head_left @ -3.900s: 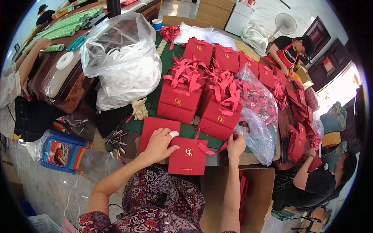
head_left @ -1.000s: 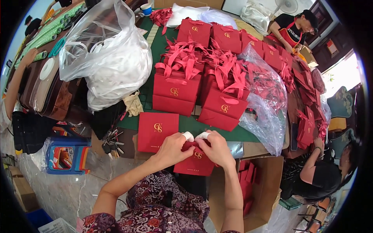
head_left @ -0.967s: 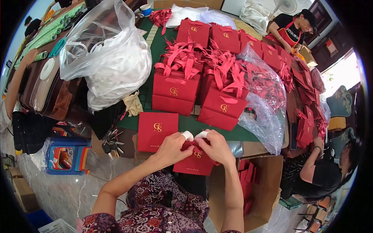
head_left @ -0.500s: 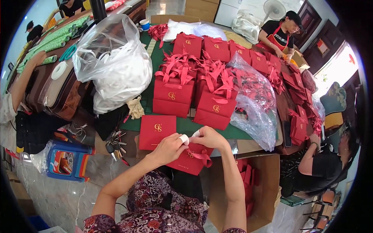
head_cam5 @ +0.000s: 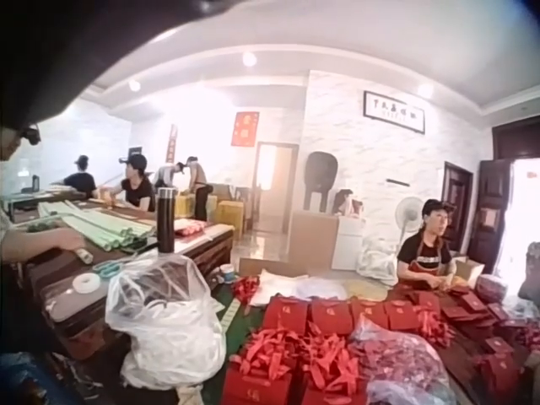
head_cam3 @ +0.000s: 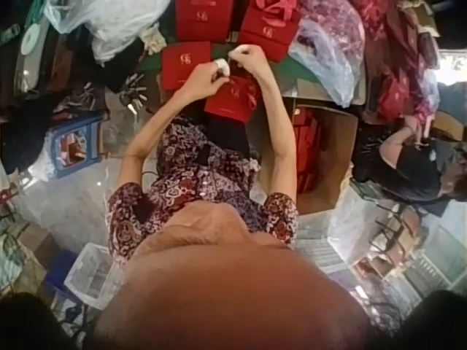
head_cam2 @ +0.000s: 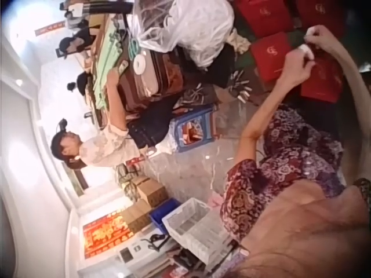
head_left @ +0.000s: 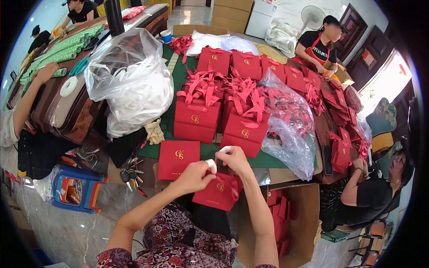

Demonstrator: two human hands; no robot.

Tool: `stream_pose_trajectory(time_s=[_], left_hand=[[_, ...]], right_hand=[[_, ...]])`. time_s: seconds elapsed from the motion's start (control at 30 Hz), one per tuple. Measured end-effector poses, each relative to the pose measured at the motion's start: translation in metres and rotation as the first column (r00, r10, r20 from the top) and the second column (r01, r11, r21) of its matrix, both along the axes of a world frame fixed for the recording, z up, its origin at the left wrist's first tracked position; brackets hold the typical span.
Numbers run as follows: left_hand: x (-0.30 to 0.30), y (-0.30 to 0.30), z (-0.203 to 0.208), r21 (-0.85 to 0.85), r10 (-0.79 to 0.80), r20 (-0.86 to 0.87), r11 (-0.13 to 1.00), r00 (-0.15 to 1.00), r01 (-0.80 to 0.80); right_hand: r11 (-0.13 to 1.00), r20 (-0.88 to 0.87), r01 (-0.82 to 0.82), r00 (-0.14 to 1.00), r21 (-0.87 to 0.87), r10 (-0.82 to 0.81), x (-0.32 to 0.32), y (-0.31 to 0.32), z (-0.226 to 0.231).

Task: The person attaches ribbon handles to small gift bags by hand at a table.

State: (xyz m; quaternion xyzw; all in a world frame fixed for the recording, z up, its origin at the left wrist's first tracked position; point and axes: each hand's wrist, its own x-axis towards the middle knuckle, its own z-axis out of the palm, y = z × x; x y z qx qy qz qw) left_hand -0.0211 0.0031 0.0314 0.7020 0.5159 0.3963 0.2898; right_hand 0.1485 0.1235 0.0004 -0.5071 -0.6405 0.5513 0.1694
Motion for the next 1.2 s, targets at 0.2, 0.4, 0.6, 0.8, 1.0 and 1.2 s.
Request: stream_pose_trajectory(time_s=[0.2, 0.4, 0.6, 0.8, 1.0, 1.2], left_hand=[[-0.003, 0.007, -0.01, -0.2, 0.07, 0.009, 0.978, 0.997, -0.067], [-0.006, 0.009, -0.022, -0.074, 0.093, 0.072, 0.993, 0.993, -0.087], [-0.001, 0.022, -0.031, 0.004, 0.085, -0.025, 0.996, 0.996, -0.085], [-0.002, 0.04, -0.039, -0.133, 0.223, -0.138, 0.961, 0.965, -0.241], [0.012, 0.058, -0.037, -0.025, 0.239, -0.438, 0.961, 0.867, -0.277], [0.011, 0.062, -0.043, -0.086, 0.228, -0.387, 0.956, 0.893, -0.282]], right_hand=[[0.937, 0.04, 0.063, 0.996, 0.343, -0.082, 0.009, -0.013, 0.017], [0.853, 0.309, 0.04, 0.922, 0.521, -0.232, 0.028, -0.018, 0.021], [0.873, 0.357, -0.048, 0.922, 0.485, -0.147, 0.018, -0.02, 0.01], [0.846, 0.232, 0.001, 0.961, 0.533, -0.147, 0.017, -0.022, -0.004], [0.846, 0.078, 0.07, 0.988, 0.528, -0.131, 0.025, -0.025, -0.011], [0.878, -0.1, 0.143, 0.989, 0.458, -0.109, 0.026, -0.029, -0.011]])
